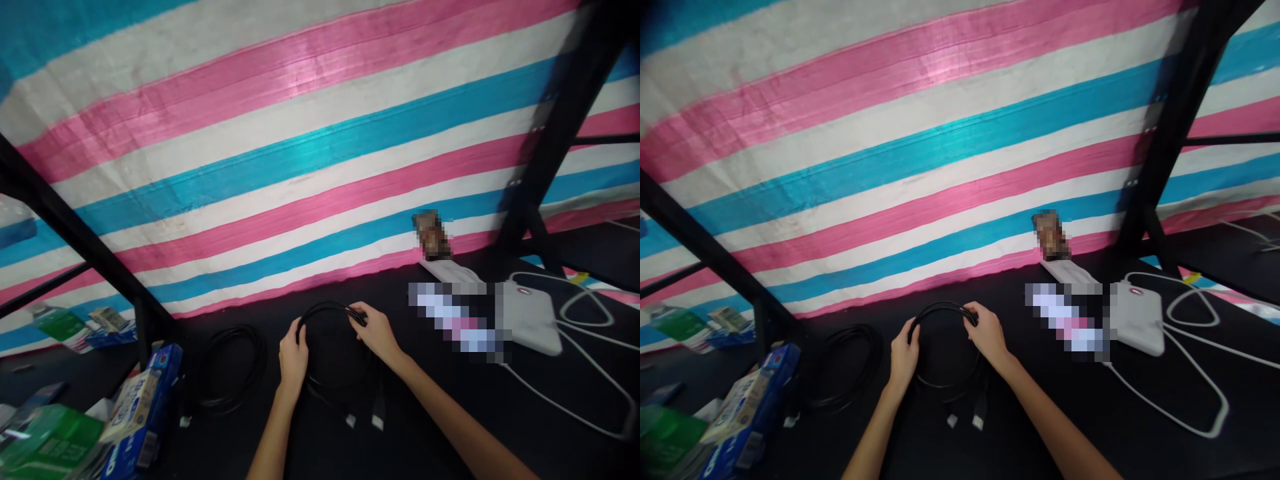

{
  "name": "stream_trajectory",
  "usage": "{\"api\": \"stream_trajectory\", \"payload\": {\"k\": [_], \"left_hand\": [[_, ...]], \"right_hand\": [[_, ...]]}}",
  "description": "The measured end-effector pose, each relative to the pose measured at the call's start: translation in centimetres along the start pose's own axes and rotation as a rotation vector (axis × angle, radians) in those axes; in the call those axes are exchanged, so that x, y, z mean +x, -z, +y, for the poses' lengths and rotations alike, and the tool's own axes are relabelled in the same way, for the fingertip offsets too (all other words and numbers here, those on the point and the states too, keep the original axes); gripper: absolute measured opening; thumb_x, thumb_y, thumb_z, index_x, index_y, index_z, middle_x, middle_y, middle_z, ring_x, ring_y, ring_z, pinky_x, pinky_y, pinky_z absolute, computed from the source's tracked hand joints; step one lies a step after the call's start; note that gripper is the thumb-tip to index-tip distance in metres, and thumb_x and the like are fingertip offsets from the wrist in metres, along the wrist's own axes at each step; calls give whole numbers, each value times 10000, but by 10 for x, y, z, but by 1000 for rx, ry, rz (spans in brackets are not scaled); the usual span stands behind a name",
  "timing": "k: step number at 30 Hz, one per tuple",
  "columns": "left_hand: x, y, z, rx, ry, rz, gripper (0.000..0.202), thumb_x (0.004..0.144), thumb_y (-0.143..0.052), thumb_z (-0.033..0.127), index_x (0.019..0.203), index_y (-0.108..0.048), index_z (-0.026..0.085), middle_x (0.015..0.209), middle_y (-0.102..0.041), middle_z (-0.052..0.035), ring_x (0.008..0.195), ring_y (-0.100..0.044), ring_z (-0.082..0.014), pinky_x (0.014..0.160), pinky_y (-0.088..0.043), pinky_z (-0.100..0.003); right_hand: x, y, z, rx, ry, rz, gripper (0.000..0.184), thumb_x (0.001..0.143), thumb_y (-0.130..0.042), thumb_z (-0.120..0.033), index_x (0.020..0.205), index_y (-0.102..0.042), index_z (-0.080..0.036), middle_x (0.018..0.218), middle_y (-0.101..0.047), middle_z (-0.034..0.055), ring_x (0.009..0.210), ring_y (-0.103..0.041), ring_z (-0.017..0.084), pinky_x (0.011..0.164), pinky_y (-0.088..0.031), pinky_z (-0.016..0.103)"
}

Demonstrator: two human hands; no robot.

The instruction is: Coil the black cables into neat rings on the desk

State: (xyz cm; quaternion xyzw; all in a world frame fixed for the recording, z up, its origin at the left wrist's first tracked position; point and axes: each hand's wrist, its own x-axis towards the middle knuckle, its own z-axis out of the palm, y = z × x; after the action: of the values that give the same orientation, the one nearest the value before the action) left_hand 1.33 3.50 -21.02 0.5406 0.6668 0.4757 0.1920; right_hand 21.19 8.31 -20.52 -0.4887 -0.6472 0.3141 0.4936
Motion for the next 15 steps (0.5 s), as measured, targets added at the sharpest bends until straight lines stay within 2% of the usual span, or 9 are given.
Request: {"api": "stream_trajectory", "payload": {"k": [2,3,5,7,9,11,13,15], "left_hand": [[-1,-2,4,-60,12,-7,333,815,-479,390,1066,-614,219,1038,-660,-106,984,-604,-262,808,-471,-373],[-2,-4,6,-98,23,-17,334,806,-492,399,1052,-621,213,988,-673,-101,921,-626,-249,754,-485,-348],[-5,-7,12,-183,66,-49,380,793,-503,438,1052,-615,184,724,-677,-66,625,-632,-199,541,-470,-288],[-8,-8,18,-274,123,-86,467,783,-501,492,1081,-589,142,440,-538,21,343,-465,-134,362,-330,-236],[-11,-8,24,-365,170,-120,526,768,-510,532,1082,-573,114,330,-399,80,260,-318,-88,322,-208,-207],[-13,-8,28,-450,207,-143,536,749,-532,552,1044,-576,107,310,-354,96,262,-283,-64,330,-168,-190],[-14,-7,30,-525,244,-148,523,729,-560,558,994,-578,108,304,-325,106,265,-270,-51,333,-152,-181],[-13,-7,31,-594,275,-142,498,710,-593,550,954,-575,116,310,-294,120,265,-261,-43,329,-139,-176]], "right_hand": [[-1,3,-4,-112,54,7,201,726,-581,-248,919,-637,-239,876,-679,28,647,-645,193,577,-501,300],[-1,3,-7,-165,76,2,238,718,-598,-259,953,-637,-246,861,-682,27,712,-644,210,636,-495,314],[-3,4,-13,-226,79,-28,266,718,-617,-311,975,-644,-245,735,-676,18,707,-632,219,673,-470,322],[-3,5,-19,-183,43,-60,223,728,-612,-376,882,-668,-225,627,-641,11,622,-605,201,632,-451,304],[-1,7,-23,-47,-7,-67,232,734,-602,-416,754,-671,-195,628,-626,23,595,-577,176,577,-428,269],[1,9,-27,123,-133,-100,302,732,-597,-465,716,-665,-171,570,-565,7,502,-503,129,459,-363,227],[2,12,-31,288,-317,-172,378,719,-598,-525,735,-658,-152,449,-386,-61,370,-316,66,352,-209,199],[2,14,-35,448,-459,-228,418,691,-619,-560,725,-630,-143,429,-216,-114,351,-148,34,339,-84,188]]}}
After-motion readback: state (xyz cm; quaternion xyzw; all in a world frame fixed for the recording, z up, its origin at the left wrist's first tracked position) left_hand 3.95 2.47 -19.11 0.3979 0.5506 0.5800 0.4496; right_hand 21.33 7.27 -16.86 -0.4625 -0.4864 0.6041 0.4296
